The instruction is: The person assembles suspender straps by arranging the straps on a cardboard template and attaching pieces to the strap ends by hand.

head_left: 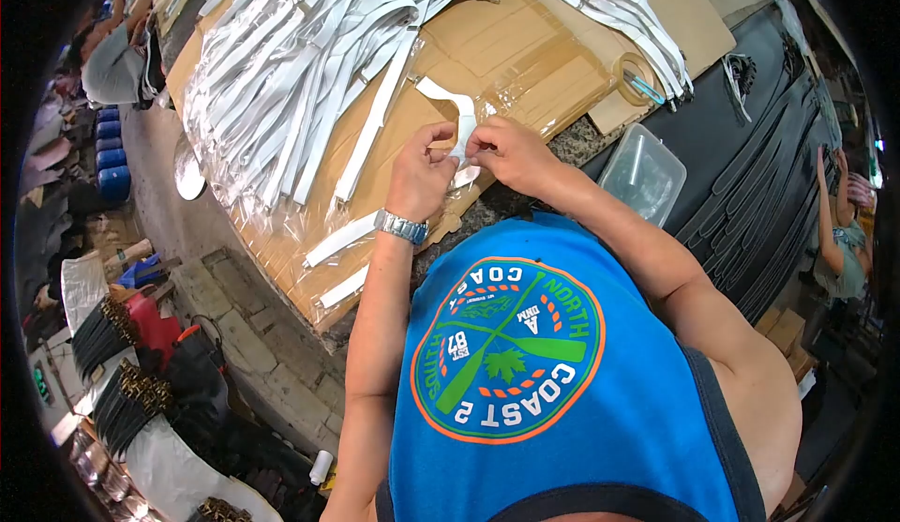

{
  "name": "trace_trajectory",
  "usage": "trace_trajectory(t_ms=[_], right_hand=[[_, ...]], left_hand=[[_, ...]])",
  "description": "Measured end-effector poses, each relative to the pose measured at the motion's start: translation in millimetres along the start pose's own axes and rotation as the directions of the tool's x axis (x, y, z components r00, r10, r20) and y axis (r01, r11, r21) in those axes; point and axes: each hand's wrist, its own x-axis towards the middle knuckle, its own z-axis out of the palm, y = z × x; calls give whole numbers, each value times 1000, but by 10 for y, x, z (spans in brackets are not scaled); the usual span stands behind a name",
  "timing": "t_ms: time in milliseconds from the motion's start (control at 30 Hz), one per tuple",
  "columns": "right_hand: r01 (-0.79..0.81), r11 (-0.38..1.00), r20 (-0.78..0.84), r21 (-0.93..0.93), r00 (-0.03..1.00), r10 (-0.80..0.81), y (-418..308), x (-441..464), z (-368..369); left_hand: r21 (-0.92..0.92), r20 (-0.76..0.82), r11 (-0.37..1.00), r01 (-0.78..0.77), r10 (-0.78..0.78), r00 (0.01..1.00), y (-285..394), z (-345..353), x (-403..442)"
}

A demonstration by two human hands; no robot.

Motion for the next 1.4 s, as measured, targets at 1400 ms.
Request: trace_trajectory(t_ms=[1400], right_hand=[[-354,661,270,662,935,230,244,340,-71]], left_hand=[[-181,35,971,154,-150,988,68,-280,34]])
